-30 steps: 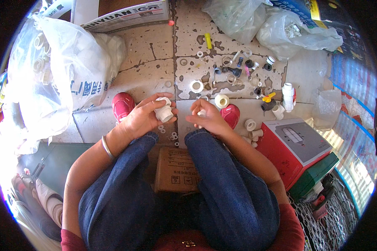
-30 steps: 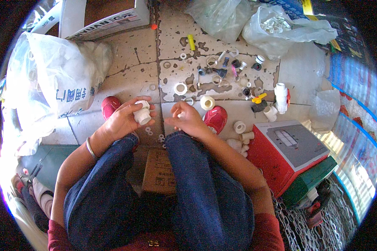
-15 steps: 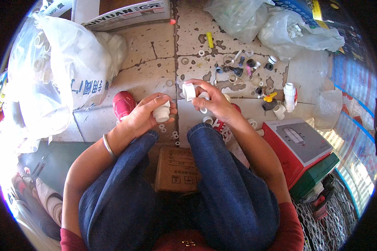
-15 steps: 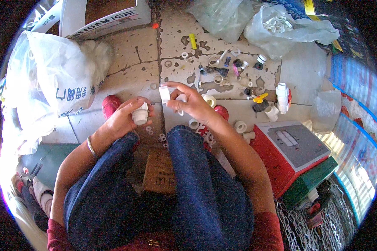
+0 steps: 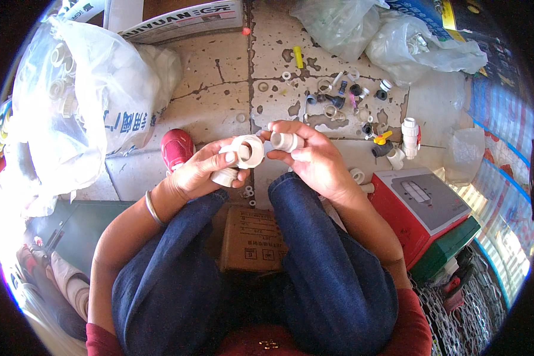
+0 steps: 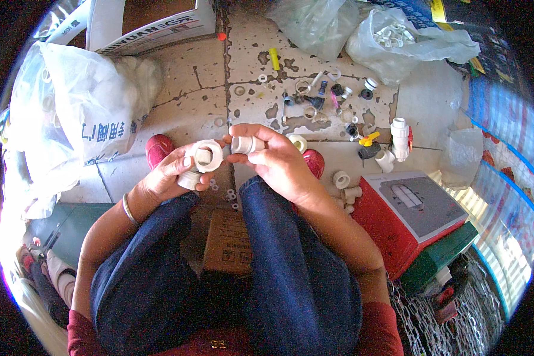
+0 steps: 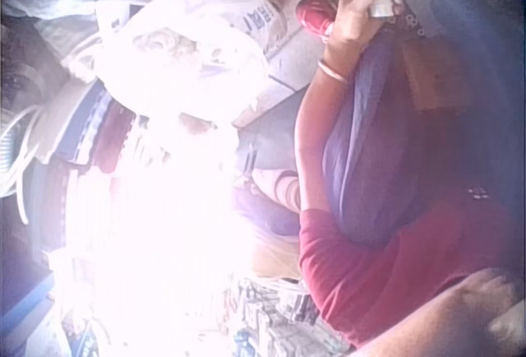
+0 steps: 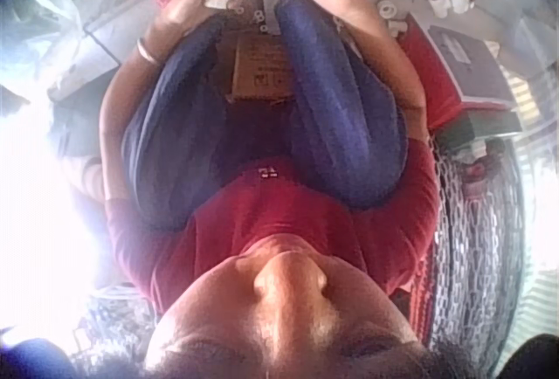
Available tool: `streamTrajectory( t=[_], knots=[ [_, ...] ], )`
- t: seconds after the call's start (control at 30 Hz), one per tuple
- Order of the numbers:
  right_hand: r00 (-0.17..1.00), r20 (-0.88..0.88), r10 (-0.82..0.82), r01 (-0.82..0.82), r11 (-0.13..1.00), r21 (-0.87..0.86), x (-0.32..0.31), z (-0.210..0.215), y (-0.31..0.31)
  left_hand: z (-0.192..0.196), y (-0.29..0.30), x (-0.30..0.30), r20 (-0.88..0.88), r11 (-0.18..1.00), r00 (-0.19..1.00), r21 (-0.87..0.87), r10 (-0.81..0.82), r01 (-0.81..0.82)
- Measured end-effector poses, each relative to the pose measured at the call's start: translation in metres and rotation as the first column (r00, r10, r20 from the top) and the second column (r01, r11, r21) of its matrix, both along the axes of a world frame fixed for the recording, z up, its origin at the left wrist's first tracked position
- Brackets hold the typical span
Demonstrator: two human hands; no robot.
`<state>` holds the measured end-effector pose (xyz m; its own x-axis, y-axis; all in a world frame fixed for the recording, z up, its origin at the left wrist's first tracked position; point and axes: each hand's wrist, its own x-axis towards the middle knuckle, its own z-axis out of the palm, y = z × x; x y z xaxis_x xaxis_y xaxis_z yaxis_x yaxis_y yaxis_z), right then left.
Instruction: The person assembles small white plastic plumbing components and fittings by hand, inserting small gaskets and joining different plastic pieces together while seated on the floor.
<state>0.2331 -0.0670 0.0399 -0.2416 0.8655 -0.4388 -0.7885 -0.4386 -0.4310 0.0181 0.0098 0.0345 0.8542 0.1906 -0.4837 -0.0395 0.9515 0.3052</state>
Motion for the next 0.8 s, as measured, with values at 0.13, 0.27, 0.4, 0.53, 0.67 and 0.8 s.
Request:
streamTrajectory(
  t=[0.13, 0.27, 0.4, 0.53, 0.67, 0.8],
  knots=[
    [0.961, 0.275, 0.017, -0.027, 0.999, 0.033, -0.002, 0.018, 0.002, 0.003, -0.001, 0.001, 0.014, 1.000, 1.000, 0.027, 0.000, 0.000],
    [0.889, 0.449, 0.085, -0.097, 0.995, 0.003, -0.004, 0.027, 0.003, 0.008, -0.002, 0.005, -0.099, 0.997, 0.994, 0.066, -0.039, 0.046],
    [0.621, 0.784, 0.003, -0.163, 0.979, 0.125, -0.011, 0.026, 0.001, 0.001, -0.003, 0.003, -0.031, 0.991, 0.993, 0.079, -0.110, 0.112],
    [0.504, 0.855, -0.126, -0.182, 0.952, 0.248, -0.019, 0.032, 0.007, -0.001, -0.005, 0.002, -0.008, 0.991, 0.992, 0.045, -0.125, 0.125],
    [0.460, 0.879, -0.123, -0.266, 0.926, 0.268, -0.016, 0.026, 0.002, 0.000, -0.006, 0.003, -0.025, 0.998, 0.998, 0.035, -0.058, 0.059],
    [0.389, 0.911, -0.141, -0.306, 0.913, 0.271, -0.016, 0.026, 0.001, 0.000, -0.005, 0.003, -0.024, 0.996, 0.996, 0.034, -0.083, 0.083]
  ],
)
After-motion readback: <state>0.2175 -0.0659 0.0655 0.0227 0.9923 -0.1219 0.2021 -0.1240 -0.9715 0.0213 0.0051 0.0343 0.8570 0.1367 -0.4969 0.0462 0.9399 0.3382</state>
